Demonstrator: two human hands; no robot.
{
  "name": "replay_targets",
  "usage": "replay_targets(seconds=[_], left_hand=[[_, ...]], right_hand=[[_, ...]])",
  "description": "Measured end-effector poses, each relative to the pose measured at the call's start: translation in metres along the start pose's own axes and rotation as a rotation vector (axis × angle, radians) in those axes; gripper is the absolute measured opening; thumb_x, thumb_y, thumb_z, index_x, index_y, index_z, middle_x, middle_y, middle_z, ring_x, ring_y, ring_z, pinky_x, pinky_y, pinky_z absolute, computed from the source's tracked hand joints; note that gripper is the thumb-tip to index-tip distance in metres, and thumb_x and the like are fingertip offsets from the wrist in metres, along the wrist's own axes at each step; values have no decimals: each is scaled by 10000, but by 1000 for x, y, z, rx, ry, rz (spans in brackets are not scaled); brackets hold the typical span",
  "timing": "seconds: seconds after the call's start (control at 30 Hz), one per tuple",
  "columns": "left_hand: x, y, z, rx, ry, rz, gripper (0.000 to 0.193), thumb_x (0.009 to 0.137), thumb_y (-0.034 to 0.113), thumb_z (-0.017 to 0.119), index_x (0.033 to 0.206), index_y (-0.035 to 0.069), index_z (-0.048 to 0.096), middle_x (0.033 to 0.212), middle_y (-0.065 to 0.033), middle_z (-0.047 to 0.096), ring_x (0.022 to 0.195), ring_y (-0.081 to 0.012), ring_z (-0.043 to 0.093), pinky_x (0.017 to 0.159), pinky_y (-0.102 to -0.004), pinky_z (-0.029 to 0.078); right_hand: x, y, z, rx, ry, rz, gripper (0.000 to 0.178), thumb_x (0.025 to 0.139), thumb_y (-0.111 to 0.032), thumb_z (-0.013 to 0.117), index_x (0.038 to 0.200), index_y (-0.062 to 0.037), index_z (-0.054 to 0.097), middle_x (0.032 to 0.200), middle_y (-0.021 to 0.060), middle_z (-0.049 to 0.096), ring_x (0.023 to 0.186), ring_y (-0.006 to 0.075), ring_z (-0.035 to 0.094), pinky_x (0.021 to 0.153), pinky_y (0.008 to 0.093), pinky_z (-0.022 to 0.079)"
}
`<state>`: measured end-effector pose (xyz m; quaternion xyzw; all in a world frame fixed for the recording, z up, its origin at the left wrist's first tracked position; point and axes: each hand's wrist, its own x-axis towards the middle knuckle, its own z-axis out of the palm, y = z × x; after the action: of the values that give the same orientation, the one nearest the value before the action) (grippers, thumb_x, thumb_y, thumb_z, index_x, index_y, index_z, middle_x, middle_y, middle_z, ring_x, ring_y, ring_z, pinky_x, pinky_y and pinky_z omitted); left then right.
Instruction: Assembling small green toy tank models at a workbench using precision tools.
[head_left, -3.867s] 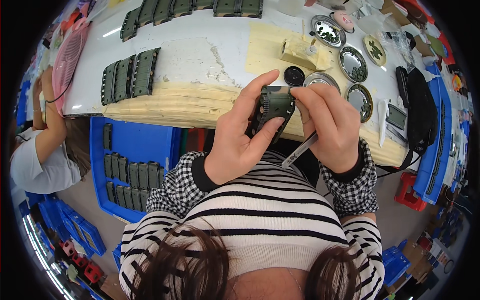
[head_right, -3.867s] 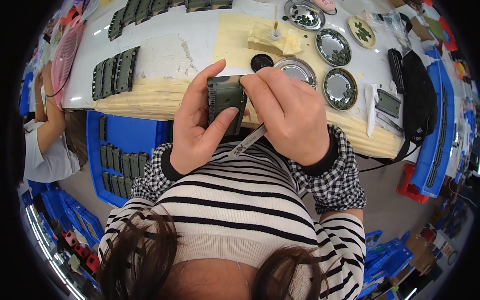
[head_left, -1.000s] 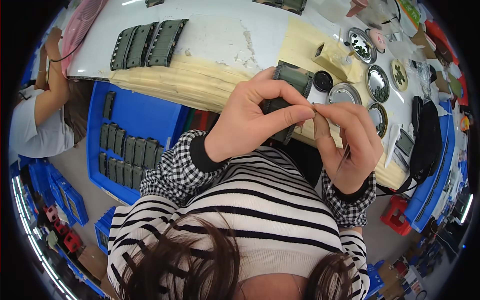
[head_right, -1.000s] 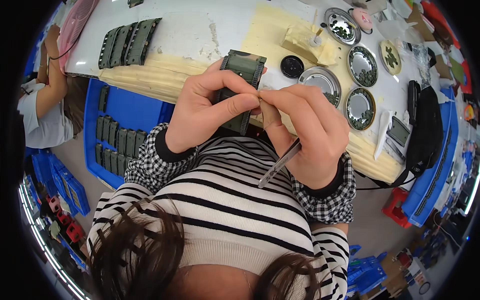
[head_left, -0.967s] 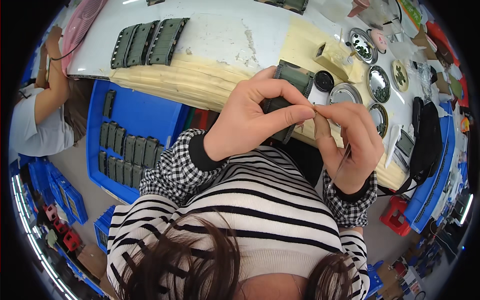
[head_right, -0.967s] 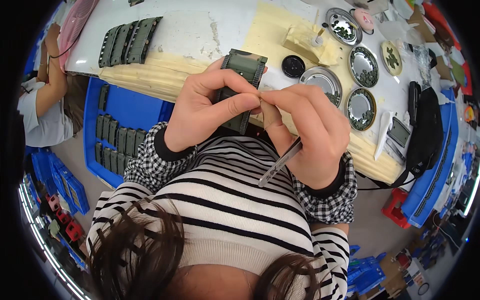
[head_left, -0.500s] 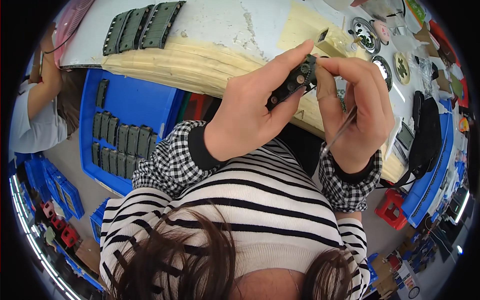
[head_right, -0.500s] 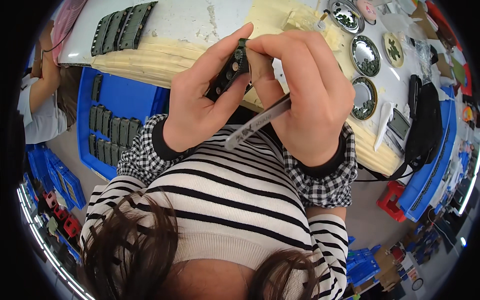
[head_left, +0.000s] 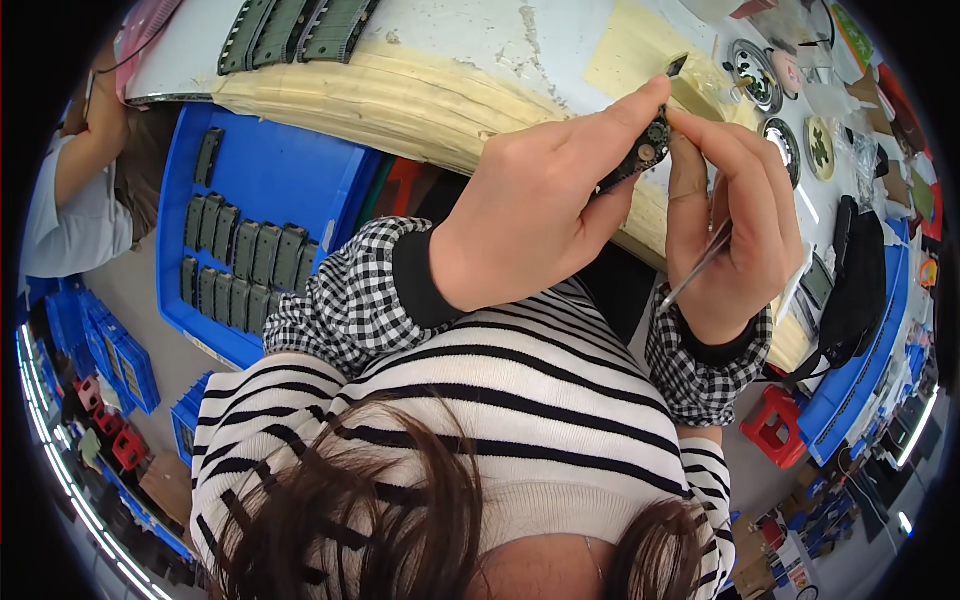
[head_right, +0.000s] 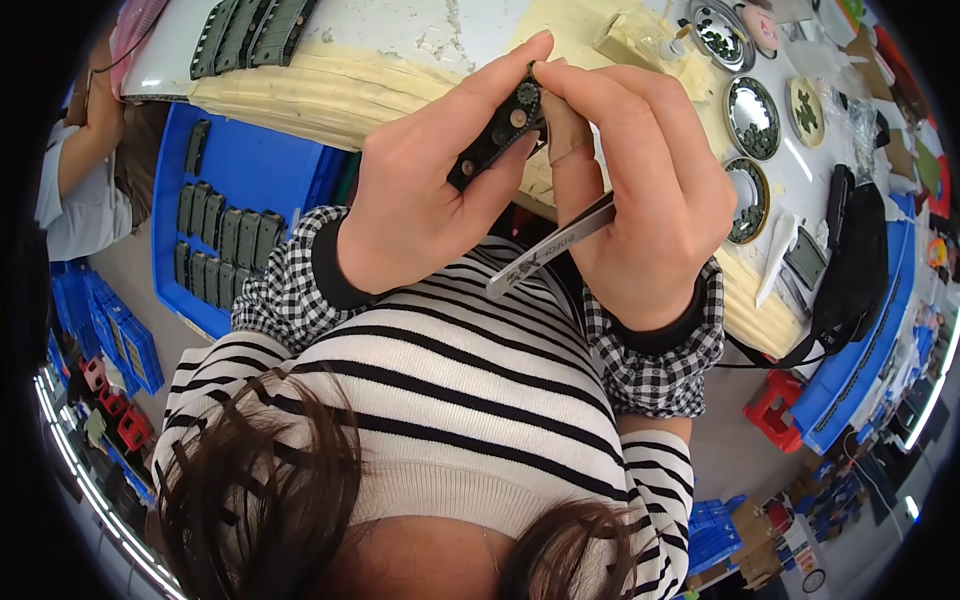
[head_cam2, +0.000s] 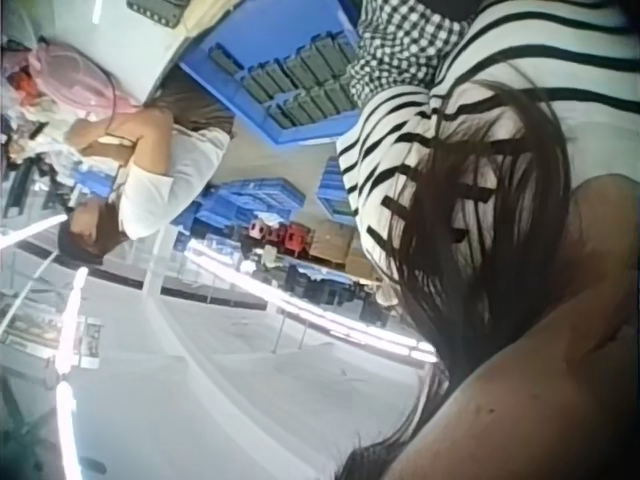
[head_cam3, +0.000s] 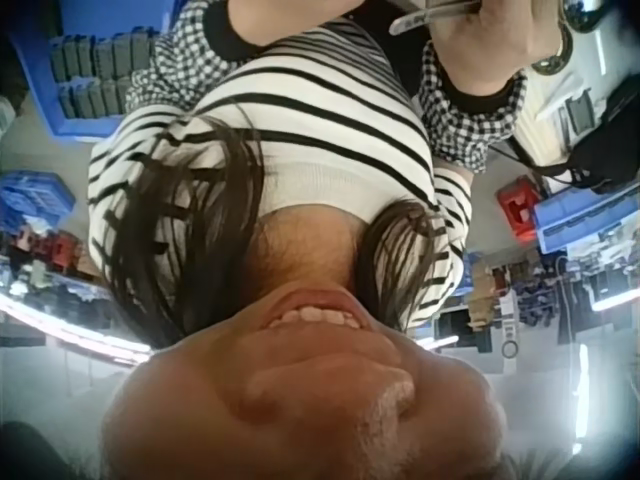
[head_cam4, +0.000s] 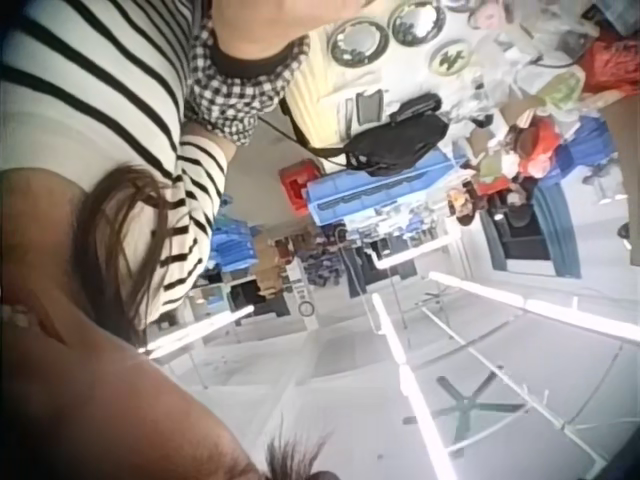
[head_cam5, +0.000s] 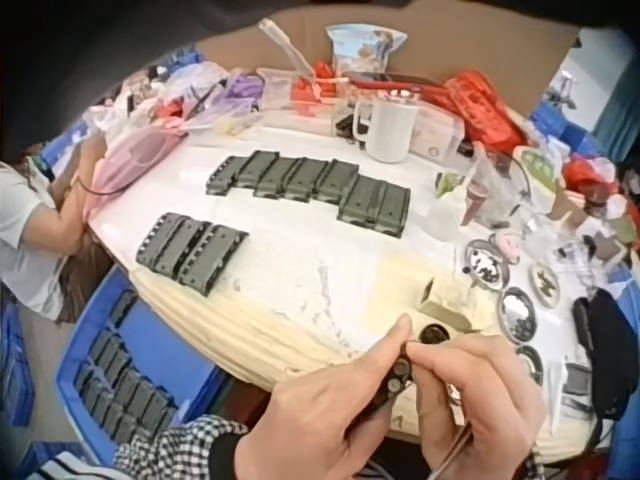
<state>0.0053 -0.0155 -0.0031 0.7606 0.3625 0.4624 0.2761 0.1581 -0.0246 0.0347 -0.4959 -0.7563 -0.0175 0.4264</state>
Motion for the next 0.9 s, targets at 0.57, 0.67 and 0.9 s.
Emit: replay_targets(seconds=[0.57, 0.67, 0.9], left_hand=[[8, -3, 1, -262, -23, -19, 498, 887, -35, 581, 1368, 16, 460, 1048, -124, 664, 852, -150, 667, 737, -260, 534], [7, -13, 3, -666, -100, -183, 457, 928, -21, 534, 1368, -3, 413, 1148, -127, 623, 952, -162, 651, 825, -265, 534], [15, -2, -7, -1117, -165, -604, 437, 990, 136, 481, 1389, 16, 350, 1179, -207, 595, 888, -213, 673, 782, -318, 561]], right_hand=[[-3, 8, -14, 198, 53, 156, 240, 779, -8, 716, 1016, -20, 682, 876, 67, 627, 581, 118, 476, 518, 225, 380], [-1, 31, -25, 205, 150, 230, 194, 805, -7, 691, 999, -10, 688, 865, 34, 626, 541, 44, 379, 487, 198, 300], [13, 87, -26, -123, 61, 151, 257, 733, 34, 637, 973, -43, 687, 820, 52, 597, 614, 158, 497, 522, 268, 387]])
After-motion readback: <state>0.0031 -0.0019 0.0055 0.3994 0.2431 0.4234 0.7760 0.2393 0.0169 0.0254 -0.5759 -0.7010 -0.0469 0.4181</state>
